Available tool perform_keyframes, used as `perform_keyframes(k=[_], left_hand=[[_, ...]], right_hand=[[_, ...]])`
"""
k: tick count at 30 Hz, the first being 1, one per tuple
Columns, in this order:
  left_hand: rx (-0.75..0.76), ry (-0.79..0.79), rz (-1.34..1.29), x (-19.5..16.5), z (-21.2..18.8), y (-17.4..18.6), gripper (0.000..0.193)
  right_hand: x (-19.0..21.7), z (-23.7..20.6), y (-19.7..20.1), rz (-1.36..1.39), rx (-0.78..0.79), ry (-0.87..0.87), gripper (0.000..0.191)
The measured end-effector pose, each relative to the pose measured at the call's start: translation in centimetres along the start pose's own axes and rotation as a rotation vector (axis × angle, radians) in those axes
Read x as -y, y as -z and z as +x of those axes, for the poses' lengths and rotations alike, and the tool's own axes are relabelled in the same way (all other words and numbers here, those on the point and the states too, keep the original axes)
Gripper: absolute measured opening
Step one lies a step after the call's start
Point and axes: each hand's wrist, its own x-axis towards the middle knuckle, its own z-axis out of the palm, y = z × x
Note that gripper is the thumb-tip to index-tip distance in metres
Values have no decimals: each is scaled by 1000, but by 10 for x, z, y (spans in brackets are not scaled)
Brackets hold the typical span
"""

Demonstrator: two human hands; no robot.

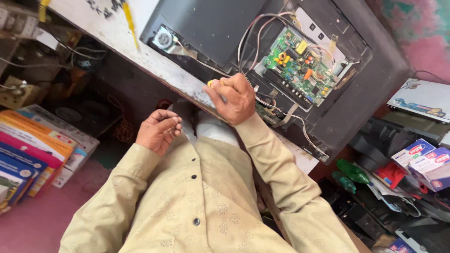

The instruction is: The person works on the back of a CRT television, connecting ribbon cables and wires to internal circuit boards. They use a screwdriver to fasten screws and secure components inside the chassis.

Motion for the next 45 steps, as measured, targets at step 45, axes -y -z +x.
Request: perform_keyframes(k=[45], left_hand=[[44, -70, -65, 96, -8, -15, 12]], right_hand=[[3, -24, 3, -15, -68, -28, 24]])
